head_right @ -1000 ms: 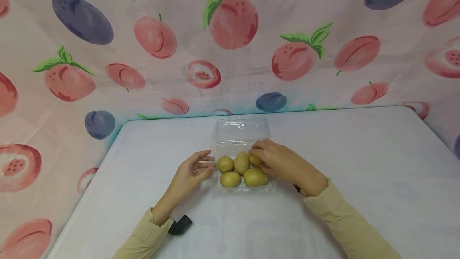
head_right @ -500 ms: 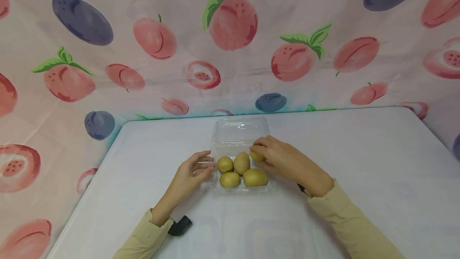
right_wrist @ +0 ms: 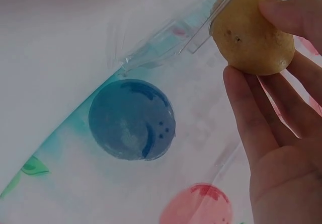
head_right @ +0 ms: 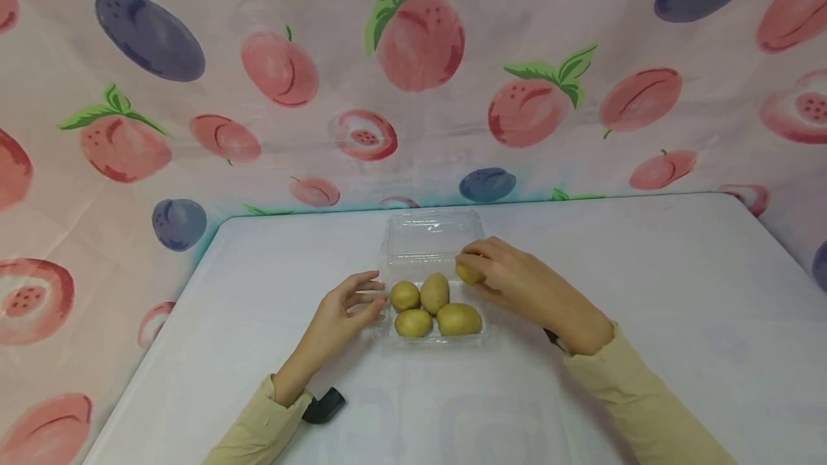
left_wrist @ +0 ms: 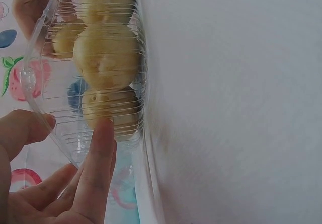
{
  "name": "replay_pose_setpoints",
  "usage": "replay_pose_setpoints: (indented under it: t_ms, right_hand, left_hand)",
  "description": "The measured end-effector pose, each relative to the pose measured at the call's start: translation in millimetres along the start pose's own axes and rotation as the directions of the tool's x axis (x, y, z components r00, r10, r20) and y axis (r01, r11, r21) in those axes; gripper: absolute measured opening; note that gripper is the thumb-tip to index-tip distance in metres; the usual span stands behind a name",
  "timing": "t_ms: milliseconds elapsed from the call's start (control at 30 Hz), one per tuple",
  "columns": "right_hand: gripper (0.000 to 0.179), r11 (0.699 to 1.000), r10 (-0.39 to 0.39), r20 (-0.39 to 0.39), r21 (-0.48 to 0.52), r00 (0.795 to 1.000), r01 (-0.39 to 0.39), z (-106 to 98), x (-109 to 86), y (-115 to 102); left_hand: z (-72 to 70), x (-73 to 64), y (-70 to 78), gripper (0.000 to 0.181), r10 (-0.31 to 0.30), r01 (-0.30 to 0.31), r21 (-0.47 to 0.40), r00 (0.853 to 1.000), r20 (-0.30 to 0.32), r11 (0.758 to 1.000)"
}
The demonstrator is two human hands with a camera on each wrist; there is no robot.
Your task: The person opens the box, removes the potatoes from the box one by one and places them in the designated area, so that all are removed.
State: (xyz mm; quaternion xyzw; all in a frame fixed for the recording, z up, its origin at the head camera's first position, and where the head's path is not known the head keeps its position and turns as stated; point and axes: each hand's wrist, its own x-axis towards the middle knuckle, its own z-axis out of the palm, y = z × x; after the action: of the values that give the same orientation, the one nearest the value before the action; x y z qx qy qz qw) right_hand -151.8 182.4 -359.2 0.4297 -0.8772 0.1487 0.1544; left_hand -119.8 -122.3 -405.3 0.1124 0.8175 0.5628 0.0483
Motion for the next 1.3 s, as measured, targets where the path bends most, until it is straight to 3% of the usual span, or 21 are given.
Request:
replay_pose_setpoints:
  t_ms: [633,967,1300]
  right_hand:
    - [0.050,0.999,0.040,-0.063,-0.008,0.997,-0.040,-13.2,-10.7,13.0]
    - [0.048,0.998,0.060,-0.069,-0.004,0.996,-0.060,-13.3,-17.4,22.6]
    - [0.046,0.992,0.128,-0.053,0.008,0.990,-0.128,-11.4,-24.6,33.5]
  left_hand:
    - [0.6,-1.5,-1.1,0.050,-0.001,0.002,-0.022,1.000,0.008,1.000]
    - [0.2,-1.3,-0.6,0.051,-0.011,0.011,-0.024,1.000,0.007,1.000]
    - [0.2,-0.8,0.5,0.050,-0.007,0.007,-0.028,1.000,0.007,1.000]
